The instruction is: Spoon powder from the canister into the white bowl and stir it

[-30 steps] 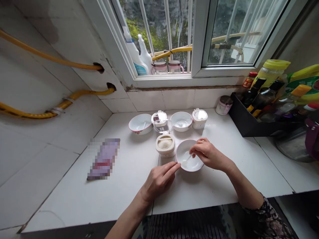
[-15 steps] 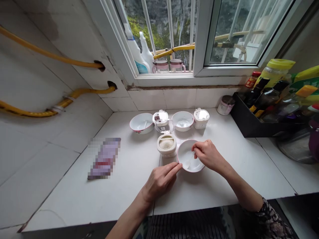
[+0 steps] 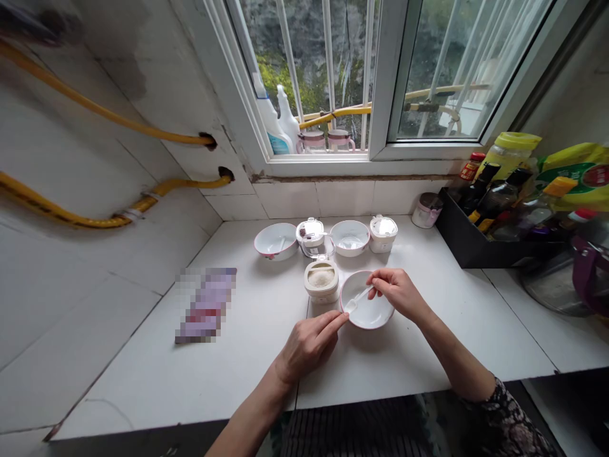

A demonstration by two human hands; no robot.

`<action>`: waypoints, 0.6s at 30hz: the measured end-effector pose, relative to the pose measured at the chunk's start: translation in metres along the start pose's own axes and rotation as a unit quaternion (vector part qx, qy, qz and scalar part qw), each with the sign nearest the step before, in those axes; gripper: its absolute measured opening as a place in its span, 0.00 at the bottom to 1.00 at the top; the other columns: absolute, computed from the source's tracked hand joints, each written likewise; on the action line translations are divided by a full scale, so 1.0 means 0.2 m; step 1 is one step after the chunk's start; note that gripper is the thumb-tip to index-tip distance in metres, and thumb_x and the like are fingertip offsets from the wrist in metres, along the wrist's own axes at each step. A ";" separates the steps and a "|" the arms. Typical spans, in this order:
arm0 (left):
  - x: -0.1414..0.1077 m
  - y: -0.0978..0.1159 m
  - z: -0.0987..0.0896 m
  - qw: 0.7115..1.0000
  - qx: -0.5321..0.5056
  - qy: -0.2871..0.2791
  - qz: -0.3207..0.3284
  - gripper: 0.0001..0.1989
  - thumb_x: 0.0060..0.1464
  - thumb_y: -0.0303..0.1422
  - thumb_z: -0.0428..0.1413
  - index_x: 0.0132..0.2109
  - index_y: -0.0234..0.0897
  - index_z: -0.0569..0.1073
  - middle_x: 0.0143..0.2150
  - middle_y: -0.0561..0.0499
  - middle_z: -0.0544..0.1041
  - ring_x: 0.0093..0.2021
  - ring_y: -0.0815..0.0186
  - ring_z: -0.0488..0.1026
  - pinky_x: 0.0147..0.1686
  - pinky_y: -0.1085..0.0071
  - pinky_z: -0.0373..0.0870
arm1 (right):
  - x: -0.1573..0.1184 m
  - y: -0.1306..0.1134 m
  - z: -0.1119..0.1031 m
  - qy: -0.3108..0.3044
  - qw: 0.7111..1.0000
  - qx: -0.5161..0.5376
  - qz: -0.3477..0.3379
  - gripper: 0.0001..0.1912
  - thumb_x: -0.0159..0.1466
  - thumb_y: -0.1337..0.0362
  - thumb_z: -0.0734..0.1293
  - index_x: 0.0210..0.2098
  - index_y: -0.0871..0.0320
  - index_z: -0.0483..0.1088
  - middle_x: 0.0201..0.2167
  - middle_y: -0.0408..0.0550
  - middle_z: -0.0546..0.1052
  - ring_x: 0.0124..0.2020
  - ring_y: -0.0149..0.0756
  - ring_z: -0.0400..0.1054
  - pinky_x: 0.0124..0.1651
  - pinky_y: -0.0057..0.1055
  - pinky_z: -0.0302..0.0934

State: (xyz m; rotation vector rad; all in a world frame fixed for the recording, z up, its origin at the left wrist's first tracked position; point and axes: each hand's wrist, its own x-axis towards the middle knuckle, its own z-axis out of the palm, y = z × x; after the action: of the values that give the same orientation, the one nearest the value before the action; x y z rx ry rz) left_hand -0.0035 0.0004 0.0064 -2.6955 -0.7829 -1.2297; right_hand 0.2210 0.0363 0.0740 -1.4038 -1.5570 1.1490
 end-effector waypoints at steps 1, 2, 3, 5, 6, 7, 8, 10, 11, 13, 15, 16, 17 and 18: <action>0.00 0.00 0.00 1.000 -0.001 0.002 -0.001 0.20 0.62 0.21 0.45 0.59 0.34 0.65 0.44 0.43 0.79 0.42 0.66 0.79 0.37 0.75 0.77 | 0.00 0.00 0.00 0.005 1.000 0.017 0.002 0.08 0.55 0.63 0.61 0.26 0.58 0.71 0.18 0.45 0.77 0.25 0.34 0.69 0.33 0.30 0.62; 0.00 0.00 0.00 1.000 -0.001 0.005 0.000 0.20 0.61 0.20 0.45 0.59 0.33 0.66 0.44 0.43 0.79 0.42 0.66 0.79 0.36 0.75 0.77 | 0.00 0.00 -0.01 0.008 0.999 0.033 0.005 0.08 0.54 0.63 0.62 0.26 0.58 0.71 0.18 0.45 0.77 0.24 0.34 0.68 0.33 0.31 0.62; 0.00 0.00 0.00 1.000 -0.002 0.008 0.002 0.20 0.61 0.20 0.45 0.58 0.33 0.66 0.43 0.42 0.79 0.41 0.66 0.79 0.36 0.74 0.77 | 0.01 0.00 -0.02 0.010 0.999 0.046 0.007 0.08 0.54 0.62 0.62 0.25 0.58 0.72 0.17 0.45 0.77 0.24 0.34 0.68 0.33 0.31 0.62; 0.00 0.00 0.00 1.000 -0.001 0.014 0.005 0.19 0.61 0.20 0.46 0.57 0.33 0.67 0.43 0.42 0.79 0.41 0.65 0.79 0.35 0.74 0.78 | 0.01 0.01 -0.03 0.019 0.998 0.067 0.007 0.09 0.53 0.61 0.63 0.25 0.58 0.72 0.17 0.45 0.77 0.23 0.34 0.68 0.32 0.32 0.63; 0.00 0.00 0.00 1.000 0.001 0.016 0.006 0.19 0.61 0.20 0.46 0.57 0.32 0.67 0.43 0.42 0.79 0.40 0.65 0.79 0.35 0.74 0.78 | 0.01 0.02 -0.04 0.026 0.997 0.073 0.004 0.09 0.53 0.60 0.63 0.26 0.58 0.72 0.18 0.46 0.77 0.23 0.34 0.67 0.32 0.32 0.63; 0.01 0.00 0.00 1.000 0.002 0.016 0.007 0.19 0.61 0.20 0.46 0.57 0.32 0.67 0.43 0.42 0.79 0.40 0.65 0.79 0.34 0.74 0.78 | 0.01 0.03 -0.06 0.034 0.996 0.078 0.002 0.09 0.52 0.59 0.64 0.26 0.59 0.73 0.18 0.46 0.77 0.23 0.34 0.67 0.32 0.32 0.63; 0.01 0.00 0.00 1.000 0.003 0.018 0.007 0.19 0.61 0.20 0.45 0.57 0.32 0.67 0.43 0.42 0.79 0.40 0.66 0.79 0.34 0.74 0.77 | 0.02 0.04 -0.07 0.041 0.996 0.083 0.001 0.10 0.52 0.59 0.64 0.26 0.59 0.73 0.18 0.47 0.77 0.23 0.33 0.67 0.32 0.33 0.63; 0.01 0.01 0.00 1.000 0.004 0.023 0.007 0.19 0.61 0.20 0.45 0.57 0.33 0.67 0.42 0.43 0.79 0.39 0.66 0.79 0.33 0.75 0.77 | 0.03 0.05 -0.09 0.057 0.994 0.091 -0.001 0.11 0.52 0.58 0.65 0.27 0.60 0.73 0.19 0.47 0.78 0.23 0.33 0.66 0.33 0.33 0.63; 0.01 0.01 0.00 1.000 0.005 0.025 0.008 0.18 0.61 0.20 0.45 0.57 0.33 0.67 0.42 0.43 0.79 0.38 0.66 0.79 0.33 0.75 0.77 | 0.03 0.04 -0.09 0.067 0.993 0.093 -0.005 0.11 0.52 0.58 0.65 0.27 0.59 0.73 0.19 0.47 0.78 0.23 0.33 0.66 0.33 0.33 0.64; 0.01 0.01 0.01 1.000 0.007 0.027 0.010 0.18 0.61 0.20 0.45 0.56 0.32 0.67 0.41 0.43 0.79 0.38 0.66 0.79 0.32 0.75 0.77 | 0.04 0.01 -0.08 0.101 0.990 0.090 -0.029 0.11 0.55 0.57 0.65 0.28 0.59 0.72 0.20 0.47 0.78 0.24 0.34 0.67 0.33 0.34 0.64; 0.01 0.00 0.01 0.999 0.009 0.029 0.013 0.17 0.61 0.20 0.45 0.55 0.32 0.68 0.41 0.43 0.79 0.38 0.66 0.79 0.32 0.75 0.77 | 0.05 -0.04 -0.05 0.138 0.985 0.063 -0.083 0.11 0.59 0.57 0.63 0.31 0.58 0.72 0.22 0.47 0.78 0.26 0.36 0.69 0.35 0.35 0.64; 0.01 0.00 0.01 0.999 0.011 0.030 0.015 0.17 0.61 0.20 0.46 0.54 0.32 0.68 0.41 0.43 0.79 0.38 0.66 0.79 0.32 0.75 0.77 | 0.05 -0.07 -0.02 0.154 0.980 0.037 -0.122 0.11 0.62 0.57 0.62 0.33 0.57 0.72 0.24 0.47 0.79 0.29 0.37 0.71 0.37 0.36 0.64; 0.01 0.00 0.01 0.999 0.011 0.031 0.017 0.17 0.61 0.20 0.45 0.54 0.32 0.68 0.41 0.43 0.79 0.38 0.66 0.79 0.32 0.75 0.77 | 0.06 -0.10 0.01 0.167 0.971 0.001 -0.169 0.11 0.64 0.59 0.61 0.35 0.57 0.72 0.26 0.47 0.79 0.31 0.38 0.72 0.40 0.37 0.64; 0.01 0.00 0.01 0.999 0.012 0.034 0.018 0.16 0.61 0.20 0.45 0.53 0.31 0.68 0.40 0.43 0.79 0.37 0.66 0.79 0.32 0.74 0.77 | 0.06 -0.12 0.04 0.186 0.956 -0.045 -0.224 0.10 0.65 0.61 0.60 0.37 0.57 0.72 0.27 0.48 0.80 0.34 0.39 0.72 0.44 0.38 0.63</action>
State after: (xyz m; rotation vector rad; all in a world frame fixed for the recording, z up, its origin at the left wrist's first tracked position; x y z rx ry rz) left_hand -0.0005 0.0009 0.0064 -2.6218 -0.7327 -1.2868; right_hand 0.2036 0.0462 0.0944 -1.1560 -1.5539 0.5158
